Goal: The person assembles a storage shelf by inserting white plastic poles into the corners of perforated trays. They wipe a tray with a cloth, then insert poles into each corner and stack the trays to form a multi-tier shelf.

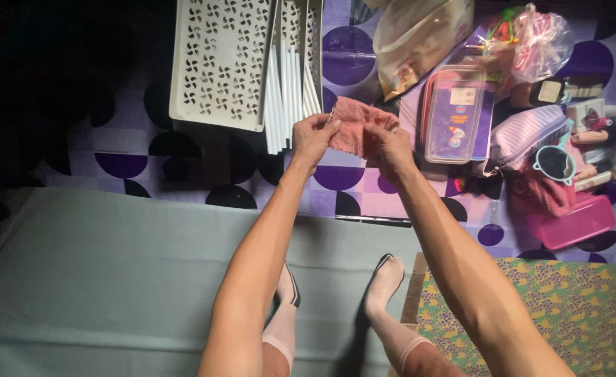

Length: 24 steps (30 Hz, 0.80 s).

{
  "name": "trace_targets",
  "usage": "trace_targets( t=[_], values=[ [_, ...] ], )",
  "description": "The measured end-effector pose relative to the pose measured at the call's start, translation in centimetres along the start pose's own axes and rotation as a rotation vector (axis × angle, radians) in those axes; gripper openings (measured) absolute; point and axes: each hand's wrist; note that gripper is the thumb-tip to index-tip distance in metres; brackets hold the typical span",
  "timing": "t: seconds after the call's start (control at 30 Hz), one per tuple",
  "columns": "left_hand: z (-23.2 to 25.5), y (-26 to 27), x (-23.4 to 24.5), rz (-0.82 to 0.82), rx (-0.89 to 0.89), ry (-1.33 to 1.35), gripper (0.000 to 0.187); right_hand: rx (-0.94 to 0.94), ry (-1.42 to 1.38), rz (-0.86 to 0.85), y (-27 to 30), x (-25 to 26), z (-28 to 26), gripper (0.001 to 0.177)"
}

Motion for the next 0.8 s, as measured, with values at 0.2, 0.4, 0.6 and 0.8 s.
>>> trace_targets(
  t=[0.2,0.4,0.6,0.8],
  values=[
    [-0.6,1.9,0.8,0.071,-0.066,-0.037,0.027,0.182,0.009,-0.128,-1.0,2.4,2.0,0.012],
    [-2.3,2.4,4.9,0.165,-0.054,-0.141,0.031,0.141,0.092,-0.193,-2.2,1.7,5.1,0.019],
    [-3.7,3.5,10.9,0.102,-0.124,0.081,0.030,0.153,0.077,-0.298,-1.7,-3.4,7.4,0.015],
    [-5.9,5.1,17.8,0.223,-0.192,0.105,0.023,0.175,0.080,-0.425,-0.9,-9.5,10.5,0.014]
  ],
)
Point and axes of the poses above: each hand's wrist, its own y-axis away from the middle knuckle, its own x-axis out of the back of the hand, z = x × y, and after that the axes turned 14 degrees about y, right-handed
